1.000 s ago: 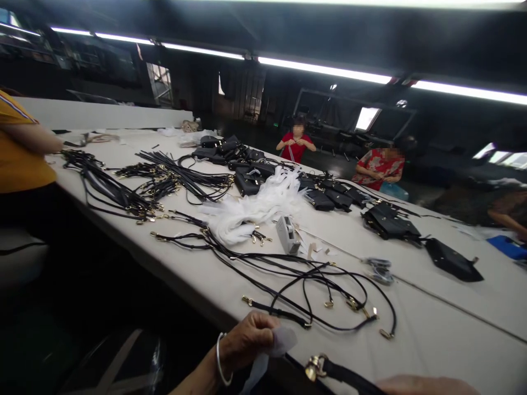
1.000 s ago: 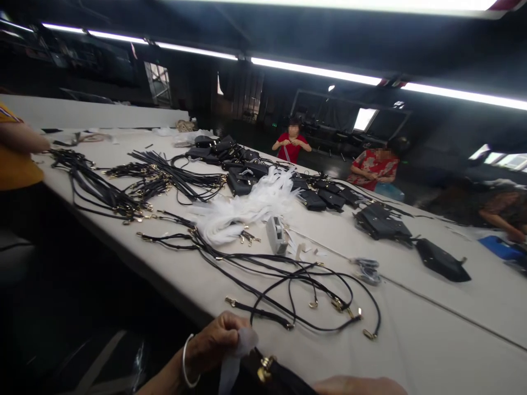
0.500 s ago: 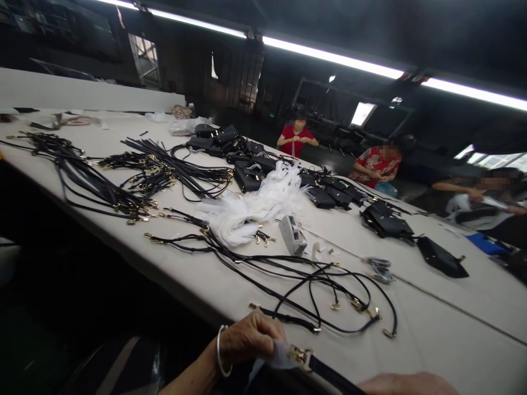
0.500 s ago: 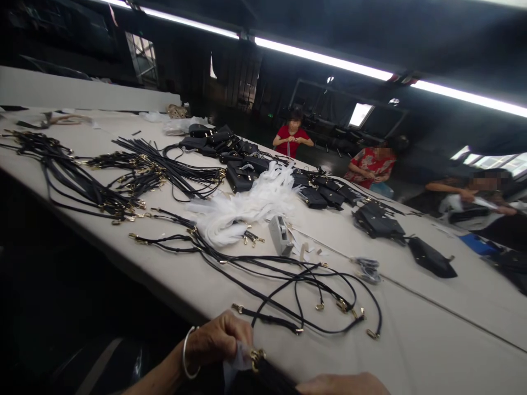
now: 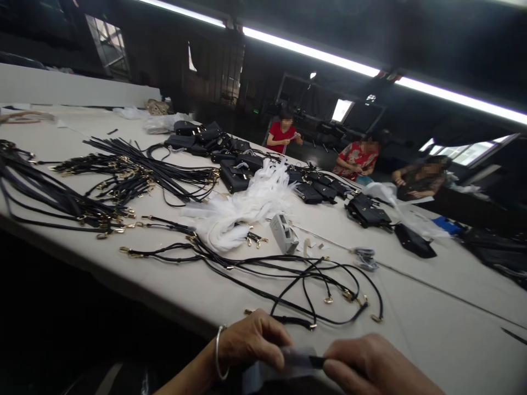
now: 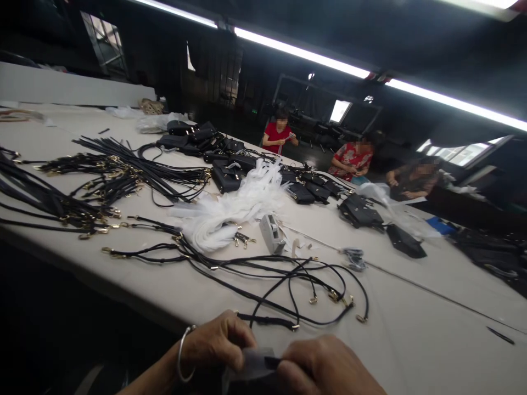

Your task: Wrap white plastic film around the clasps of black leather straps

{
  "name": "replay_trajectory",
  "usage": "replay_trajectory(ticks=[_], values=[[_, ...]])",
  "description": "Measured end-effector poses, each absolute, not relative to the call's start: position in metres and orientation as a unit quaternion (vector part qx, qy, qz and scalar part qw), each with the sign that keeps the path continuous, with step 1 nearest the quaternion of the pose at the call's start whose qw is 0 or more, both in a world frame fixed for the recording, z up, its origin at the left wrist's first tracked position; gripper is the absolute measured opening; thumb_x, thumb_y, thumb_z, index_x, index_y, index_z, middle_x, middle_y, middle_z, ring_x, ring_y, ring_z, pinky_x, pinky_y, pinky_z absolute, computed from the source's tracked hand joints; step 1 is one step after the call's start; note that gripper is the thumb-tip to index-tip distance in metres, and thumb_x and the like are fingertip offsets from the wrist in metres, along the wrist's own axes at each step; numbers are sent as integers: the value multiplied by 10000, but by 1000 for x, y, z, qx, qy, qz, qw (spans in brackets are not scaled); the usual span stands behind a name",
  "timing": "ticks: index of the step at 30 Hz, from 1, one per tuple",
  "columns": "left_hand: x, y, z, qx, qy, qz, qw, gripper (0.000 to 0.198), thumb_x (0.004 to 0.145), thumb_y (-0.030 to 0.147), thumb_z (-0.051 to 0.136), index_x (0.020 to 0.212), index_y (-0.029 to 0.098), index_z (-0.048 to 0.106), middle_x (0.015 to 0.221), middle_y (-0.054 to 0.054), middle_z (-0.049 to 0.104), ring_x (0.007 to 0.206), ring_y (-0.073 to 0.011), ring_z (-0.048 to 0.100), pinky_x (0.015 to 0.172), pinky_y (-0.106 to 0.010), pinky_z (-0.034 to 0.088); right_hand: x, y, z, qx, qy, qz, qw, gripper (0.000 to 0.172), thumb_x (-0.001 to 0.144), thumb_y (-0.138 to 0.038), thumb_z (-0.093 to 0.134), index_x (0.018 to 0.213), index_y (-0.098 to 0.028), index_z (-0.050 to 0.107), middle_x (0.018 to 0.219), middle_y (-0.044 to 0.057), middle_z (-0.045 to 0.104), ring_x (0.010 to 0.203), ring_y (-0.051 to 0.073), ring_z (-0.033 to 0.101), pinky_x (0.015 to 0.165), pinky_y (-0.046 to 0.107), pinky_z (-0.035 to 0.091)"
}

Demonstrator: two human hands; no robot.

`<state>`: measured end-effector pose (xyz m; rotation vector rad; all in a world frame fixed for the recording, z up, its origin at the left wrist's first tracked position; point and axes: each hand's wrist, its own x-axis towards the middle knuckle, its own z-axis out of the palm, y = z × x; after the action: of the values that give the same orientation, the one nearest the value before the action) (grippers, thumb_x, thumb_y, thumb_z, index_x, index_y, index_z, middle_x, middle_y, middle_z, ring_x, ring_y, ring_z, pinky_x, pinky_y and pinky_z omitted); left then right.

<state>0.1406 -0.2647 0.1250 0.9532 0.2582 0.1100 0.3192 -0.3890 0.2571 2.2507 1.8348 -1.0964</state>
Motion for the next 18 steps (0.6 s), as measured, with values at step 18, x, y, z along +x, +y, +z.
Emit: replay_trajectory(ticks=[18], values=[[152,-248,106,612,216,142,747,221,598,158,772,817,174,799,739,2,697,733,-143,570,691,-234,403,354,-375,266,792,519,-321,-19,273,867,-381,549,761,-234,752,641,-2,657,601,147,532,561,276,316]])
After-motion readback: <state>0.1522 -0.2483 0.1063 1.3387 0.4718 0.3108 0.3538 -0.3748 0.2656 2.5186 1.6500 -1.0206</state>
